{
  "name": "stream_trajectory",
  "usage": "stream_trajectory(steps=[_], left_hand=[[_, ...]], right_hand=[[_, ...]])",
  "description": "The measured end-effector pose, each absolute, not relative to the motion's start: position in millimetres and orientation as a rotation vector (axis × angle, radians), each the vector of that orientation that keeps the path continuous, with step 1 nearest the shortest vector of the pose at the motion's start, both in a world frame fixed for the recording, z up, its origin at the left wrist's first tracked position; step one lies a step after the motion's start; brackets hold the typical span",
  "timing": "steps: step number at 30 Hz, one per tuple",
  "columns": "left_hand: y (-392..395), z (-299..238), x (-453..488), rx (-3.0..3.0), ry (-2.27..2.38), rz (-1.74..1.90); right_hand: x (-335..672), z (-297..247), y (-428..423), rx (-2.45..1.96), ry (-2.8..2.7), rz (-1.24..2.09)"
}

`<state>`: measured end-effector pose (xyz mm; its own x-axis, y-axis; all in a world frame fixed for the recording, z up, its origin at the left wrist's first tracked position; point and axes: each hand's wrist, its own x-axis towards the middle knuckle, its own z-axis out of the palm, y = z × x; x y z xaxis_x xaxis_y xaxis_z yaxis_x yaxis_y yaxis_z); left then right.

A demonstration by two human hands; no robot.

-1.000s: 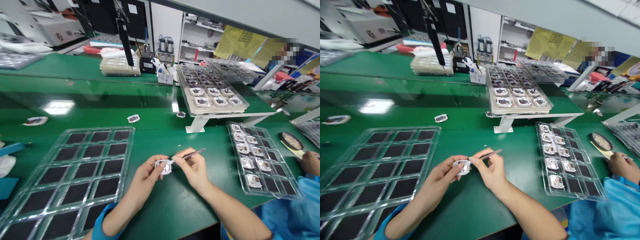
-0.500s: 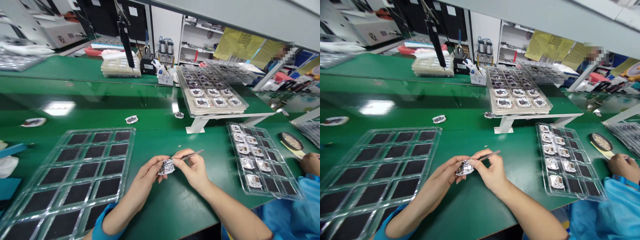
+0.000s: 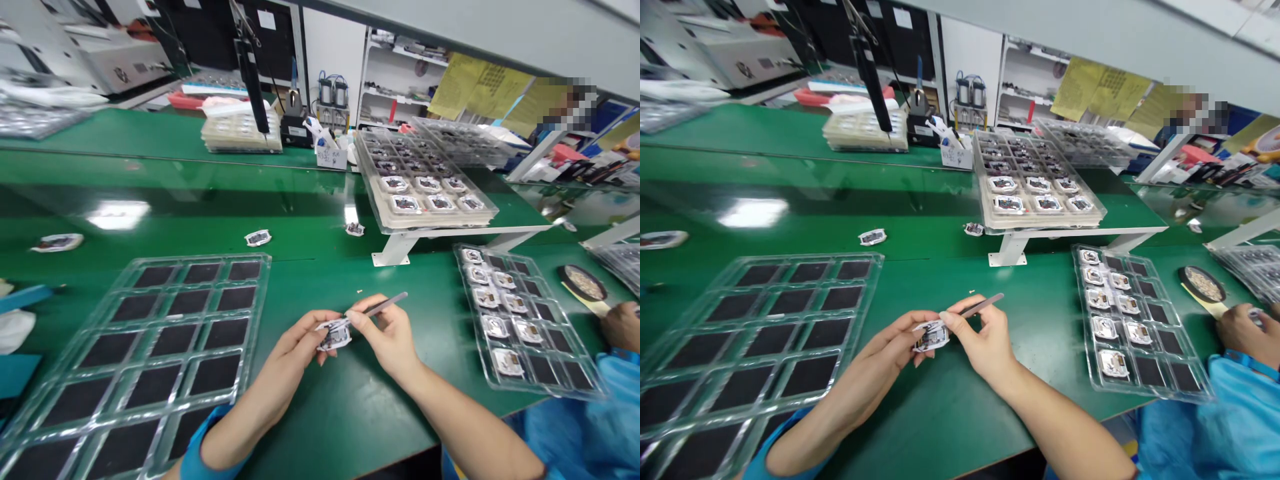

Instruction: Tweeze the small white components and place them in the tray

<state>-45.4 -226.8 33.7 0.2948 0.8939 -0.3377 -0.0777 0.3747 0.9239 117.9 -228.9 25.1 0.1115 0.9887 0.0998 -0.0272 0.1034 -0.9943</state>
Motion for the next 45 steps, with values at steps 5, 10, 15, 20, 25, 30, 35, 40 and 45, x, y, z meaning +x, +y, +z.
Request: stream_trajectory(steps=[5, 10, 15, 20, 25, 30, 35, 40, 45], left_hand=[[-227.8, 32.3, -44.7, 1.048, 1.076, 0.817], [-228.6, 36.1, -44.5, 1.103, 1.073, 0.819], [-227.8, 36.1, -43.7, 1.138, 1.068, 0.823], [-228.8, 34.8, -46.8, 1.163, 1.042, 0.802], [-229.2, 35.2, -49.5, 1.144, 1.036, 0.785], [-227.3, 36.0, -48.8, 1.101, 1.022, 0.785], [-226.6, 34.1, -47.9, 1.035, 0.999, 0.807], [-227.6, 34.4, -49.1, 0.983, 0.978, 0.822], [-227.0, 45.4, -52.2, 0.942, 0.978, 0.796]], right_hand=[[117.5, 24.0, -228.1, -1.169, -1.145, 1.059], [116.0, 24.0, -226.7, -1.165, -1.069, 1.117], [115.8, 21.7, -225.8, -1.147, -1.049, 1.138], [117.5, 20.6, -225.9, -1.108, -1.041, 1.137], [117.2, 20.6, -226.4, -1.065, -1.024, 1.148], [115.7, 22.3, -227.0, -1.007, -1.011, 1.167], [113.8, 23.1, -227.7, -0.903, -1.02, 1.165], [113.3, 21.2, -227.9, -0.845, -1.13, 1.06], [113.7, 21.9, -228.4, -0.784, -1.198, 0.996]])
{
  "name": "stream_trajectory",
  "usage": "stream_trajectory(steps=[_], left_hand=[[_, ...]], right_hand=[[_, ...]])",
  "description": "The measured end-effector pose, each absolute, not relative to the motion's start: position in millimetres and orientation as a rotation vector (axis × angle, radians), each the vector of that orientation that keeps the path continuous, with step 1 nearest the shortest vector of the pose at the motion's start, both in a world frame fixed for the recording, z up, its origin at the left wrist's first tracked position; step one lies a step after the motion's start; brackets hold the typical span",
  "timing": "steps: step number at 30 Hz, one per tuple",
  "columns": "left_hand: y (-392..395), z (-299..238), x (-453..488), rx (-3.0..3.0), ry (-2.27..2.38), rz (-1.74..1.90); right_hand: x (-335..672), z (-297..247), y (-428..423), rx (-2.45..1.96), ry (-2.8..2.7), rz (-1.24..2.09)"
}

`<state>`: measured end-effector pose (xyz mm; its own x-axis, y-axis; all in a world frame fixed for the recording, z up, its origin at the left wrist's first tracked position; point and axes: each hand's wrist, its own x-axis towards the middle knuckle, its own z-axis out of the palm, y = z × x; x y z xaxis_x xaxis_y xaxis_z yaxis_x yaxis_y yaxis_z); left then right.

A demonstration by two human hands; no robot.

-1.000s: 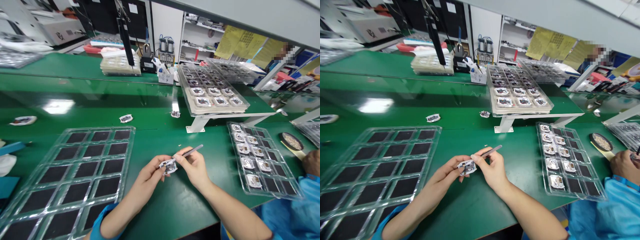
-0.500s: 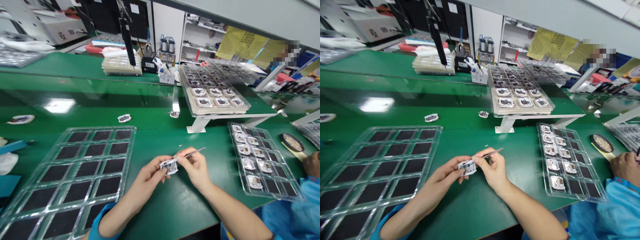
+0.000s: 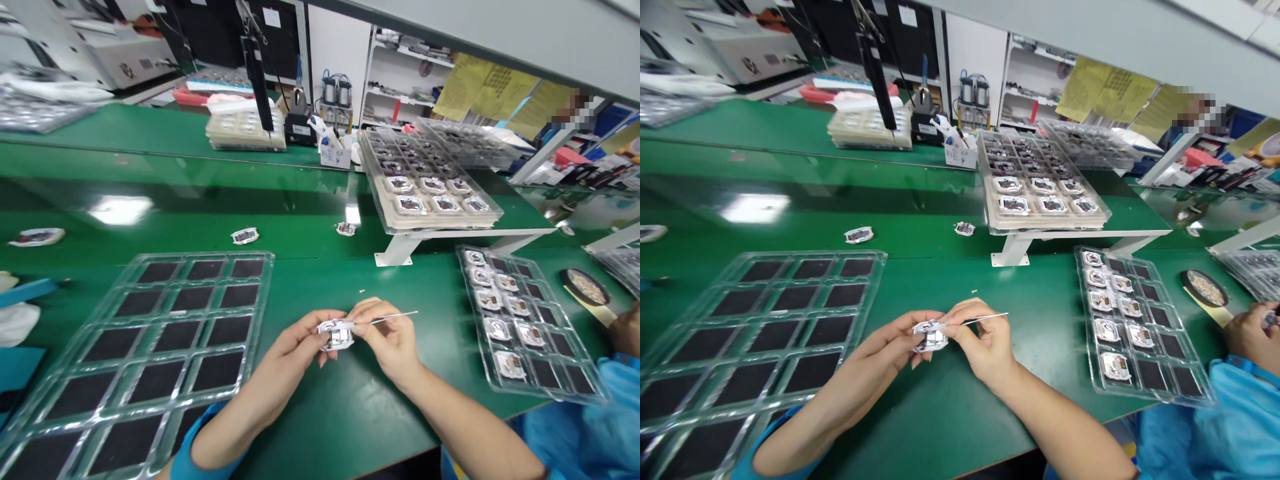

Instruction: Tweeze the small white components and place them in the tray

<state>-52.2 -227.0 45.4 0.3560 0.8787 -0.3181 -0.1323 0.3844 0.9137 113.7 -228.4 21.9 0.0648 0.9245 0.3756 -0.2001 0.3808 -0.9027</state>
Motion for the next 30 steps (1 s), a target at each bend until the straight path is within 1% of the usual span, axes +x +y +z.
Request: stream_trajectory(steps=[9, 17, 23, 30], left_hand=[[-224.8, 49.2, -56.3, 1.023, 0.99, 0.73], [-224.4, 45.1, -53.2, 0.964, 0.997, 0.772], [-223.8, 47.1, -53.0, 0.86, 1.027, 0.849], [-227.9, 47.2, -49.5, 0.926, 1.026, 0.842]], right_hand=[[114.5, 26.5, -228.8, -0.857, -1.187, 1.002], [114.0, 22.8, -230.8, -0.85, -1.117, 1.081], [117.2, 22.4, -232.1, -1.038, -1.014, 1.027], [113.7, 21.4, -233.7, -1.023, -1.061, 1.043]])
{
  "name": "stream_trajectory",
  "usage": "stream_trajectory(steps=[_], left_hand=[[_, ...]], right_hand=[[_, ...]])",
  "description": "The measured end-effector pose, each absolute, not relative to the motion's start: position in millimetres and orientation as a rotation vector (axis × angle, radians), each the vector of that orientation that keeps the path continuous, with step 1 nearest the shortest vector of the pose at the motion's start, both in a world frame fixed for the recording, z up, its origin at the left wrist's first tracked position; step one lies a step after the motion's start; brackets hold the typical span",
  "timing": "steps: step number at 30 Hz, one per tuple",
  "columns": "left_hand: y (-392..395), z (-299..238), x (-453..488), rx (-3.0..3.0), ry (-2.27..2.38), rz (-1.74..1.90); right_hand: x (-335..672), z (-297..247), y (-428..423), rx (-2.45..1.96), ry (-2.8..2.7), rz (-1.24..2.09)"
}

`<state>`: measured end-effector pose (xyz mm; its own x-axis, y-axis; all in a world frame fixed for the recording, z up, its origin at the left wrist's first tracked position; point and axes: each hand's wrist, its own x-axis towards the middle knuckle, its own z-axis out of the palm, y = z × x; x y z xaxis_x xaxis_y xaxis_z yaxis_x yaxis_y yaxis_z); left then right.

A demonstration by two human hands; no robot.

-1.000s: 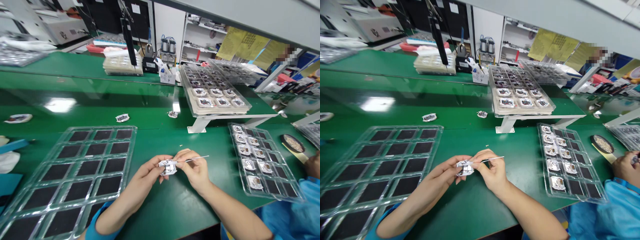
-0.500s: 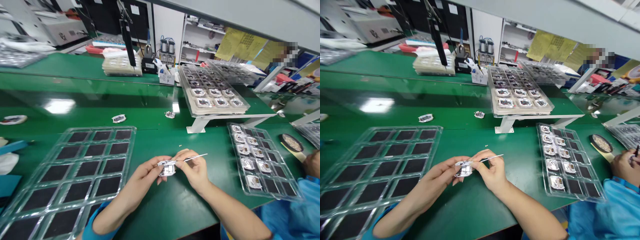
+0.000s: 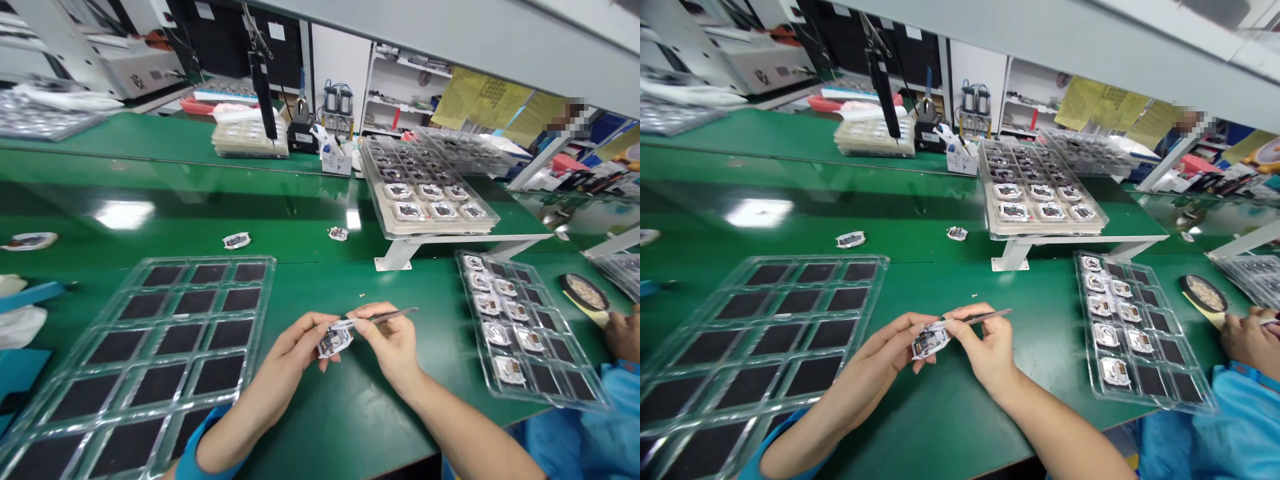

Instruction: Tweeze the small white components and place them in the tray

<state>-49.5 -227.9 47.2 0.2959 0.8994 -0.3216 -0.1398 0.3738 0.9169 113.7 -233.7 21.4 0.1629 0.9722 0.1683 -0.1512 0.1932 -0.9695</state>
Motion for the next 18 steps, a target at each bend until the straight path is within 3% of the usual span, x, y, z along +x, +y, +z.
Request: stream_trajectory(steps=[8, 18], left_hand=[[-226.9, 42.5, -48.4, 0.976, 1.047, 0.835], [-224.3, 44.4, -51.1, 0.93, 1.09, 0.784]], right_hand=[[112.9, 21.9, -234.1, -0.94, -1.162, 1.041], [118.6, 37.7, -237.2, -0.784, -1.598, 0.615]])
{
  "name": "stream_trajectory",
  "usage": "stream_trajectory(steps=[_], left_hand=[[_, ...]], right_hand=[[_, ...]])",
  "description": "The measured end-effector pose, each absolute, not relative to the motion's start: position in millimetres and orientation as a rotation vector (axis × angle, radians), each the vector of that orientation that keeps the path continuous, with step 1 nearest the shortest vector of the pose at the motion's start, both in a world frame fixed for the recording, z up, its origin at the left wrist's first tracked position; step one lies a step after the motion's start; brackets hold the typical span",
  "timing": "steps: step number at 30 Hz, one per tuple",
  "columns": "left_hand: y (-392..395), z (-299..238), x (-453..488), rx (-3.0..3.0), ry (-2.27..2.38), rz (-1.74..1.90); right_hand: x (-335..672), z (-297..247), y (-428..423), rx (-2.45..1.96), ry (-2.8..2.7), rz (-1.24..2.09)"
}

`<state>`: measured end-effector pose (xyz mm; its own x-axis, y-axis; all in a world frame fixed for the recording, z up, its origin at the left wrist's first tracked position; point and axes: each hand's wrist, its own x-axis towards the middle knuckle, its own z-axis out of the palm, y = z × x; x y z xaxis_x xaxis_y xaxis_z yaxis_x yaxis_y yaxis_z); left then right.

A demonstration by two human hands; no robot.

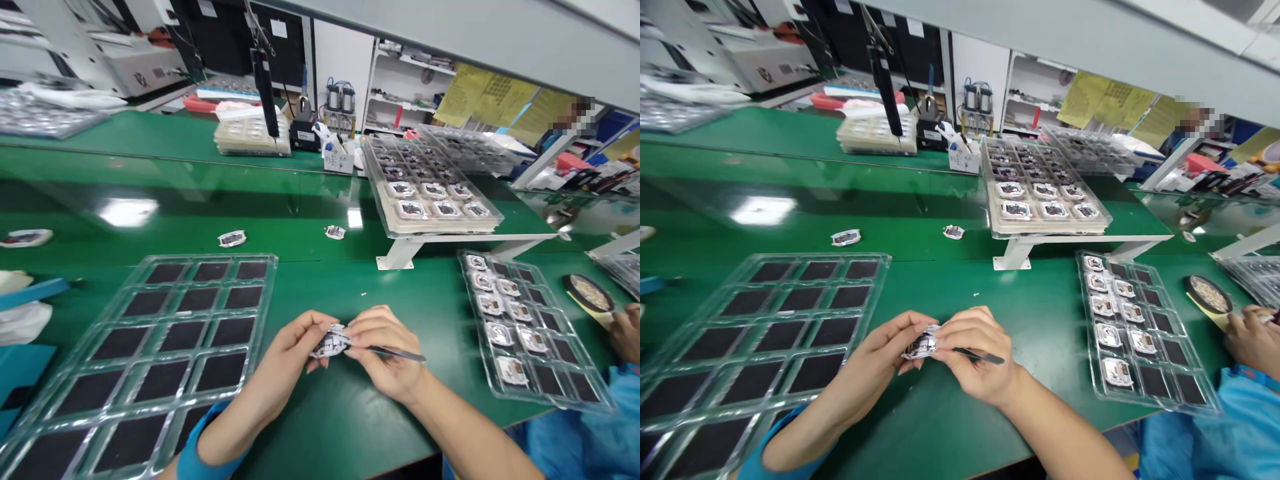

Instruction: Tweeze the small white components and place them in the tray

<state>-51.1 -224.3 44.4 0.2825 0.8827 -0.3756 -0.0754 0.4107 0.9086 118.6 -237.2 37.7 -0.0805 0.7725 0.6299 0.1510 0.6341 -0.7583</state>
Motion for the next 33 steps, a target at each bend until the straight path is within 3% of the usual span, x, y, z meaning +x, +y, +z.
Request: stream_trajectory(steps=[18, 33], left_hand=[[-226.9, 44.7, -49.8, 1.018, 1.14, 0.684], [-223.1, 45.9, -50.8, 1.037, 1.129, 0.626]], right_hand=[[118.0, 29.8, -236.7, -0.936, -1.37, 0.844], [119.4, 29.0, -236.2, -0.873, -1.524, 0.754]])
